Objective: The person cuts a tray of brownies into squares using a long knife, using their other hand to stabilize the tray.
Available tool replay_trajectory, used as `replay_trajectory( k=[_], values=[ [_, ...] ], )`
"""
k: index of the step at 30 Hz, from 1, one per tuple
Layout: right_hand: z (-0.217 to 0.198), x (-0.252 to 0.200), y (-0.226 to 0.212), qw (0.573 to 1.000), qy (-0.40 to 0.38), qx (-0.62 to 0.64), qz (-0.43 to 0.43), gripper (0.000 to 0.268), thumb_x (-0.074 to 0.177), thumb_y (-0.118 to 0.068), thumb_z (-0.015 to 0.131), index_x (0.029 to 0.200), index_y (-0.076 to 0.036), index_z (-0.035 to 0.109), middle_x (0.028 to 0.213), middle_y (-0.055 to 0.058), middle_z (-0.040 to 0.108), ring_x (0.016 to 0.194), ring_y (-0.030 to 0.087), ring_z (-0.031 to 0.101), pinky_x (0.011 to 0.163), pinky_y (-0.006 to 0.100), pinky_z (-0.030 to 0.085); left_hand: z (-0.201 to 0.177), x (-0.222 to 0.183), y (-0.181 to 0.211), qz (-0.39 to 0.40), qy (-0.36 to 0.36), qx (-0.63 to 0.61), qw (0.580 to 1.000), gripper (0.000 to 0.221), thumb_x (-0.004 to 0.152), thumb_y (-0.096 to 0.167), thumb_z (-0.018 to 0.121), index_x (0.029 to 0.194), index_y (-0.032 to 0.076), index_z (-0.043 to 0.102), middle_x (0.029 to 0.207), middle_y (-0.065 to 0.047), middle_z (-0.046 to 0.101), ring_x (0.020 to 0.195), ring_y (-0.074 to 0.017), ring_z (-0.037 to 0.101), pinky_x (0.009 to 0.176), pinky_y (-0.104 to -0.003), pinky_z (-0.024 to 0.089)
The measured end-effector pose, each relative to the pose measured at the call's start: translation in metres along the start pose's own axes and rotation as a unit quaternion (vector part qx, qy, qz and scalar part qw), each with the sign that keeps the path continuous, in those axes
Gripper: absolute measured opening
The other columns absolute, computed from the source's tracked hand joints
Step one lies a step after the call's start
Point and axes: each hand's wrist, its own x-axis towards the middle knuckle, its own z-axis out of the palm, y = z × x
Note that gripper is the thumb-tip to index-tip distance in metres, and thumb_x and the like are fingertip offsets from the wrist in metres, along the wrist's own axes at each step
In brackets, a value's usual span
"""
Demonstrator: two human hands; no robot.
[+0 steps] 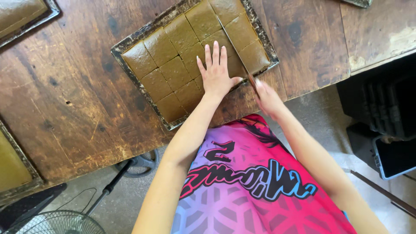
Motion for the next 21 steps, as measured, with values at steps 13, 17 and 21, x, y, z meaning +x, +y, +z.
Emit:
replay_trajectory(
  k=[13,17,21],
  values=[
    [-0.002,0.009,0.024,0.999,0.017,-0.029,-0.009,0.039,0.110,-0.042,0.036,0.103,-0.009,0.056,0.061,0.000,0.044,0.044,0.012,0.036,0.039,0.030,0.029,0.003,-0.007,-0.003,0.030,-0.030,-0.007,0.999,0.126,0.062,0.060,0.090,0.158,0.006,0.028,0.168,-0.013,0.014,0.158,-0.0355,0.006,0.123,-0.070,0.009],
    [-0.029,-0.058,0.105,0.977,0.047,-0.185,-0.089,0.028,0.110,-0.024,0.043,0.107,-0.001,0.058,0.087,0.012,0.055,0.081,0.024,0.050,0.076,0.037,0.047,0.006,-0.008,0.000,0.021,-0.021,-0.007,1.000,0.125,0.063,0.057,0.090,0.158,0.006,0.028,0.168,-0.013,0.014,0.157,-0.0374,0.006,0.123,-0.070,0.009],
    [-0.053,-0.171,0.168,0.990,0.029,-0.007,0.139,0.048,0.108,-0.048,0.033,0.107,-0.009,0.061,0.059,0.002,0.038,0.045,0.012,0.032,0.042,0.029,0.026,0.002,-0.007,0.002,0.035,-0.024,-0.008,0.999,0.124,0.064,0.058,0.091,0.158,0.006,0.028,0.168,-0.014,0.013,0.157,-0.0387,0.005,0.124,-0.070,0.009]
  ],
)
